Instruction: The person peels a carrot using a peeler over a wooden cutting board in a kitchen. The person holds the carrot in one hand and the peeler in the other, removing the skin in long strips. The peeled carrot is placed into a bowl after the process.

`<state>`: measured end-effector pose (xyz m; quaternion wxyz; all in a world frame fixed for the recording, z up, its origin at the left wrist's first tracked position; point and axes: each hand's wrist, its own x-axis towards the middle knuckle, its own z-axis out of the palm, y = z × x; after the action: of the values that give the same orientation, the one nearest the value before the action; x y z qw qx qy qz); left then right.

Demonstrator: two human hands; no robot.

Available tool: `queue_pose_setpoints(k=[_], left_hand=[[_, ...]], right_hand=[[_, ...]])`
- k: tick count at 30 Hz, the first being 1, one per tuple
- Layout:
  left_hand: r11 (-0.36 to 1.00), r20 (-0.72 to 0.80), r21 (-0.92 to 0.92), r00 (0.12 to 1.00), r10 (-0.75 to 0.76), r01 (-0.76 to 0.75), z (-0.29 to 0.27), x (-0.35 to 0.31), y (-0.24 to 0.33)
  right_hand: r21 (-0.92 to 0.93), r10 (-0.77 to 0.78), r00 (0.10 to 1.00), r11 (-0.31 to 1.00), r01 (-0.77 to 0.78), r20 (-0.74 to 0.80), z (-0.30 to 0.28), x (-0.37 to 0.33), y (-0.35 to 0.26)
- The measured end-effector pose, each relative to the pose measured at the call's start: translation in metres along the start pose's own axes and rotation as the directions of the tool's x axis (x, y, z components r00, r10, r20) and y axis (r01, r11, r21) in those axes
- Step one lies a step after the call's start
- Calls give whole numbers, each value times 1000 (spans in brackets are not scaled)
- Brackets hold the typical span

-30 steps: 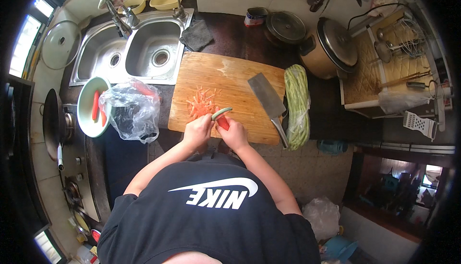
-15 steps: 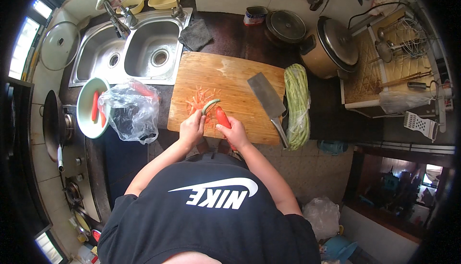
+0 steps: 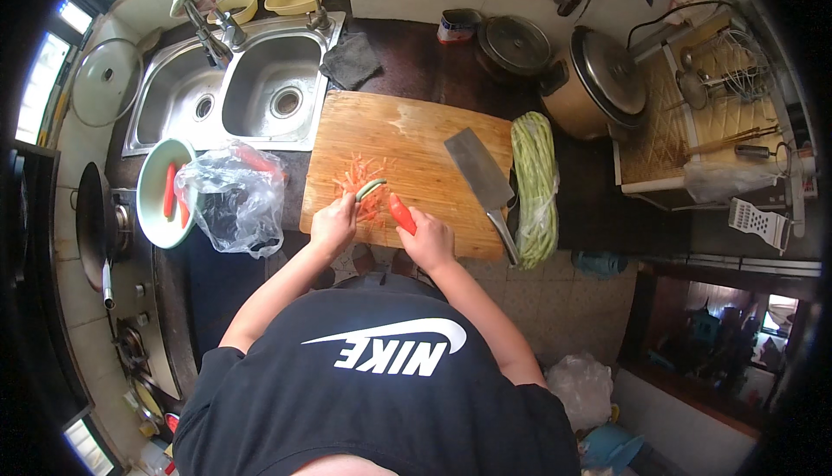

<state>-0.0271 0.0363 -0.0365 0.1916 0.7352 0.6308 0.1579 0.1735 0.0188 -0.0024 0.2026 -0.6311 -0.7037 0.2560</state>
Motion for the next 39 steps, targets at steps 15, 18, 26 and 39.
queue_pose_setpoints(k=[15, 18, 26, 39], left_hand=[[997, -1, 76, 1000, -12, 12, -4, 3, 15], [997, -6, 23, 997, -74, 74, -5, 2, 8], [946, -15, -310, 994, -107, 97, -16, 1, 38], [827, 287, -376, 901, -324, 417, 3, 10, -4]], right_hand=[[-285, -162, 985, 948, 140, -56, 7, -4, 5], [-299, -185, 980, 941, 155, -74, 3, -2, 1], [-325, -250, 967, 920, 219, -56, 0, 0, -1], [-275, -408, 884, 898, 344, -228, -17, 11, -9]])
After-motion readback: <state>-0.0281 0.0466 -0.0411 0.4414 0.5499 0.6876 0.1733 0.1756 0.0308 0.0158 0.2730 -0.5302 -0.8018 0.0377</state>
